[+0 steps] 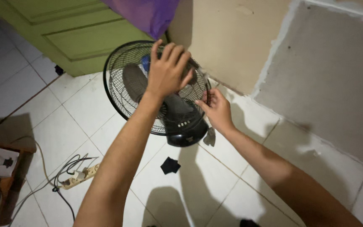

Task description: The person unplugs a black table fan, then uses a screwdriver to loosen a screw on the front grille. They remove the front grille and place it on the floor, then remove the fan blade and the central hub cap.

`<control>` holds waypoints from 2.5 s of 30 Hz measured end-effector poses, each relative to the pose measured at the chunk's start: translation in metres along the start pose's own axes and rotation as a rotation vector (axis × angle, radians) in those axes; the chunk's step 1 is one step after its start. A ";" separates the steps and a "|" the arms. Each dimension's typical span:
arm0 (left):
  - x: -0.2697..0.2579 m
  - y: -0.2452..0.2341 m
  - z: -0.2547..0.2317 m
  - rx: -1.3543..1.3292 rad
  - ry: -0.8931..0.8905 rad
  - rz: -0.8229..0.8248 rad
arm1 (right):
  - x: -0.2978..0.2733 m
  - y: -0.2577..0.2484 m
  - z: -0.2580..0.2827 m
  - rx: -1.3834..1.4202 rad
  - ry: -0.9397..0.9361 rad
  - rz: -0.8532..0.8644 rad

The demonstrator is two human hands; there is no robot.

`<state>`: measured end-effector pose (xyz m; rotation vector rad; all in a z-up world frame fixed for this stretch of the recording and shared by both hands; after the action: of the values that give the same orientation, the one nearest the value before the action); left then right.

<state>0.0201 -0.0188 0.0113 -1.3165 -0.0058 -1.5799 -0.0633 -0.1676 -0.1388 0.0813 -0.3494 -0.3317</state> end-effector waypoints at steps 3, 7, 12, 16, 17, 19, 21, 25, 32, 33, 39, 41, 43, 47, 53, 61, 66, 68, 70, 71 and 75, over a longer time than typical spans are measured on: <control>0.000 0.001 0.005 -0.018 -0.016 -0.003 | 0.000 0.002 0.011 -0.065 -0.018 -0.035; 0.001 0.005 0.004 -0.028 -0.026 -0.017 | 0.000 0.005 0.018 -0.237 -0.022 -0.069; 0.002 0.010 0.004 -0.018 -0.075 -0.073 | 0.003 0.006 0.009 -0.149 -0.049 -0.106; -0.005 0.005 0.005 0.032 -0.230 -0.219 | 0.009 0.004 0.003 -0.089 -0.020 -0.073; -0.006 0.010 0.006 0.025 -0.288 -0.122 | 0.010 0.002 0.002 -0.119 0.005 -0.072; -0.011 0.018 0.007 0.009 -0.401 0.075 | 0.012 0.002 0.001 -0.169 0.021 -0.070; -0.013 0.014 0.005 -0.034 -0.383 0.012 | 0.012 0.003 -0.001 -0.208 0.003 -0.064; -0.031 -0.007 0.000 -0.207 -0.255 -0.133 | 0.020 0.003 0.002 -0.125 -0.104 -0.095; -0.073 -0.033 0.024 -0.479 -0.191 0.063 | 0.032 0.005 0.007 -0.246 0.001 -0.068; -0.080 -0.034 0.028 -0.435 -0.190 0.076 | 0.033 0.008 0.007 -0.246 -0.012 -0.066; -0.132 -0.005 0.036 -0.345 -0.260 0.125 | 0.036 0.028 -0.005 -0.429 0.089 -0.096; -0.147 0.016 0.036 -0.289 -0.247 0.158 | 0.041 0.034 -0.011 -0.460 0.102 -0.027; -0.158 0.042 0.037 -0.229 -0.241 0.217 | 0.044 0.037 -0.022 -0.484 0.098 0.014; -0.187 0.087 0.029 -0.120 -0.407 0.347 | 0.050 0.044 -0.050 -0.492 0.042 0.014; -0.186 0.093 0.047 -0.033 -0.516 0.234 | 0.056 0.055 -0.059 -0.422 0.022 0.019; -0.175 0.077 0.052 -0.220 -0.584 0.263 | 0.060 0.046 -0.066 -0.502 -0.034 -0.017; -0.164 0.073 0.041 -0.380 -0.663 0.403 | 0.057 0.018 -0.060 -0.623 0.044 0.033; -0.158 0.065 0.040 -0.413 -0.649 0.405 | 0.054 0.011 -0.045 -0.589 -0.027 0.102; -0.153 0.060 0.035 -0.435 -0.640 0.446 | 0.053 0.010 -0.035 -0.622 -0.007 0.132; -0.150 0.057 0.034 -0.434 -0.621 0.416 | 0.054 0.007 -0.032 -0.669 0.048 0.124; -0.144 0.045 0.037 -0.447 -0.599 0.392 | 0.054 0.006 -0.010 -0.700 -0.029 0.125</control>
<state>0.0574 0.0788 -0.1037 -1.9641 0.2310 -0.8386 -0.0098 -0.1795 -0.1300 -0.6297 -0.2499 -0.3155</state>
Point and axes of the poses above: each hand's wrist, its own x-axis towards the middle knuckle, its own y-axis out of the palm, z = x × y, the point moved 4 cm from there along x, towards the middle knuckle, and after that the axes turned 5 degrees about x, right-handed, at the moved point
